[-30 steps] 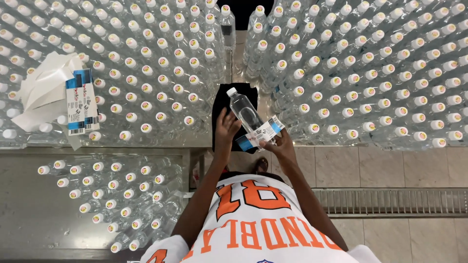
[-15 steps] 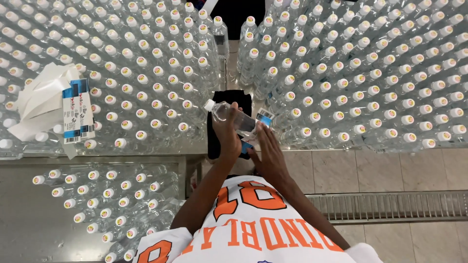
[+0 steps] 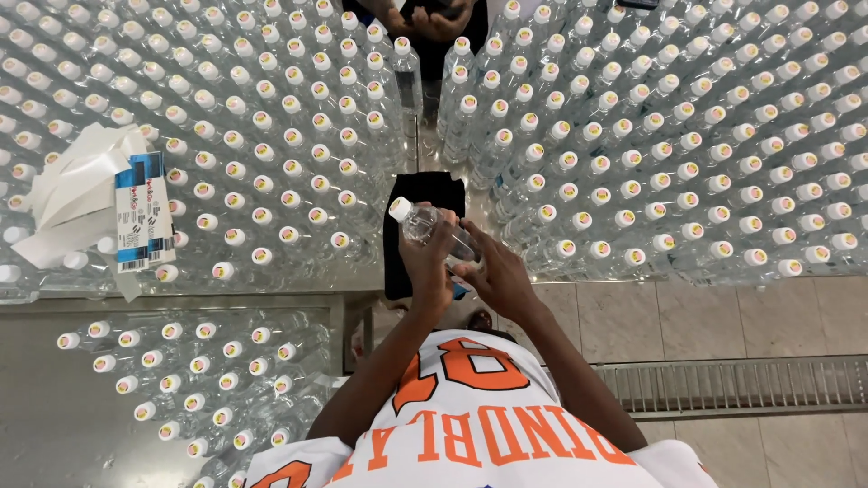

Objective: Manually applying labels to plastic water bottles in a production environment

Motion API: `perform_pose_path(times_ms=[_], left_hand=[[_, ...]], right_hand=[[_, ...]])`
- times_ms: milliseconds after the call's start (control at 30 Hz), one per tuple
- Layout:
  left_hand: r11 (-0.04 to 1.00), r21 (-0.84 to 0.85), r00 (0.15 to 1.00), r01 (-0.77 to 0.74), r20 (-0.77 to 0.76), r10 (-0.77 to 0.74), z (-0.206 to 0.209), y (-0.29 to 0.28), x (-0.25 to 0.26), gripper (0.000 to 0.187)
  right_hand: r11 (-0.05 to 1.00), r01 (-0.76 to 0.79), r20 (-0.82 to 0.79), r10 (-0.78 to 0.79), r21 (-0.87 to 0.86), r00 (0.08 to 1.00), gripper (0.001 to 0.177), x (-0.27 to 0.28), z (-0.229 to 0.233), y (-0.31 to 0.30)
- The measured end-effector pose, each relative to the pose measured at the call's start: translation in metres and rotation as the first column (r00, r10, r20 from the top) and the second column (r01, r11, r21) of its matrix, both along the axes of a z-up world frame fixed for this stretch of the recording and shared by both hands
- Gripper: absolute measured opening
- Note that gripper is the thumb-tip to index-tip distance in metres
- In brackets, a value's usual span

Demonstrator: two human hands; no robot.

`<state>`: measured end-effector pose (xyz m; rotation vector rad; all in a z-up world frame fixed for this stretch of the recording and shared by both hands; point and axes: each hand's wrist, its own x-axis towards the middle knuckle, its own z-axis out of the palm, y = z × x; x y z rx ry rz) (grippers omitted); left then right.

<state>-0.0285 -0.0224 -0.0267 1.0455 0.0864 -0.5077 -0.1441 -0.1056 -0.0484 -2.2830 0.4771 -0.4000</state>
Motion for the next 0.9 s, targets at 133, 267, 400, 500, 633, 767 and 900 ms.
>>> perform_pose_path(times_ms=[133,267,400,500,633,767,900], left_hand=[[0.998,0.022,0.998,0.064,0.003,-0.064,0.013,0.006,-0.002,0.055],[0.994,0.060,0.995,0.095,0.016,-0.096,0.016,0.009,-0.002,0.054],[0.957,0.106,0.940,0.269,0.188,-0.285,0.022,0.010,0.005,0.057],[0.880,0.334,0.782,0.339,0.420,-0.461,0.024,0.005,-0.008,0.083],[0.726,0.549,0.512,0.414,0.519,-0.685,0.051,0.002,-0.027,0.129],[0.677,0.587,0.340,0.444,0.588,-0.733,0.055,0.006,-0.027,0.130],[0.699,0.537,0.351,0.472,0.613,-0.708,0.060,0.011,-0.027,0.132]], right_hand=[[0.971,-0.077,-0.022,0.084,0.227,0.996,0.083,-0.012,-0.011,-0.011],[0.888,-0.136,0.006,0.148,0.439,0.989,0.072,-0.039,-0.027,-0.019],[0.952,-0.043,0.083,0.018,0.305,0.996,0.054,-0.046,0.027,-0.014],[0.946,0.023,0.329,-0.135,0.323,0.935,0.070,-0.040,0.063,-0.009],[0.989,0.125,0.258,-0.142,0.080,0.956,0.073,-0.039,0.096,-0.008],[0.961,0.059,0.200,-0.116,0.272,0.973,0.073,-0.045,0.103,-0.015],[0.931,0.040,0.120,-0.089,0.362,0.989,0.081,-0.050,0.101,-0.010]])
